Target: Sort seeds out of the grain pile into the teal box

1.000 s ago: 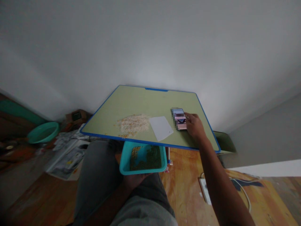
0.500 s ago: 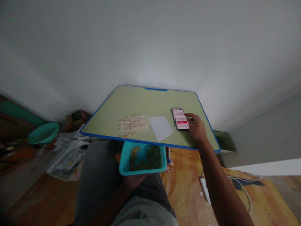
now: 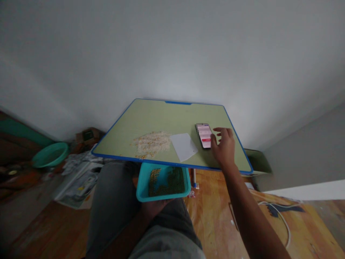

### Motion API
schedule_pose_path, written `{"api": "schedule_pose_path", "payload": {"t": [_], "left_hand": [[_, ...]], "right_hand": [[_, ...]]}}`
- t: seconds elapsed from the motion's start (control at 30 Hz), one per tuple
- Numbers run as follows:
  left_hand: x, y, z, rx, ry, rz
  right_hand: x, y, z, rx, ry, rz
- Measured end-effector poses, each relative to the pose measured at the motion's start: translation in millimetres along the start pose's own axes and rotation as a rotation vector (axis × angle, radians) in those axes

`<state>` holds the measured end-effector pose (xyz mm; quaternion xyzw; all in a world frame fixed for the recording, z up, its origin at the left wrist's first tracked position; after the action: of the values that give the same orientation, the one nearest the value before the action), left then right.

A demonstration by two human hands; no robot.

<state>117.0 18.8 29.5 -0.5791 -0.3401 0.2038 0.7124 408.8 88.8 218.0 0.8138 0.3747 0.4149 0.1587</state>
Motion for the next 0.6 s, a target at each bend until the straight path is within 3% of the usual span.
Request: {"api": "schedule_pose_path", "payload": {"t": [0.13, 0.23, 0.37, 0.5, 0.6], "left_hand": [[4, -10.6, -2, 0.046, 0.025, 0.023], [5, -14.8, -1, 0.052, 0.013, 0.012], [1, -7.2, 0, 0.032, 0.004, 0.020], [0, -8.4, 1, 0.015, 0.000, -0.027], [1, -6.6, 1, 0.023, -0.005, 0.018]], "right_hand": [[-24, -24, -59, -0.069, 0.131, -0.160], [-39, -51, -86, -0.177, 0.196, -0.262], [-44, -73, -85, -0.364, 0.172, -0.339], [-41, -78, -74, -0.461, 0.141, -0.406], [-38, -78, -71, -0.477, 0.103, -0.450]]}}
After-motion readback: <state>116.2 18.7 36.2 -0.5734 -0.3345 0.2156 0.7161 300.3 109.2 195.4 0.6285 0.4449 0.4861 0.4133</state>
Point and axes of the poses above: each hand's wrist, its own x-axis towards the middle knuckle, its own y-axis out of the back of the hand, z = x × y, the point moved 8 cm from there along x, towards the middle knuckle, and after that the axes turned 1 degree about -z, right-handed, at the moved point
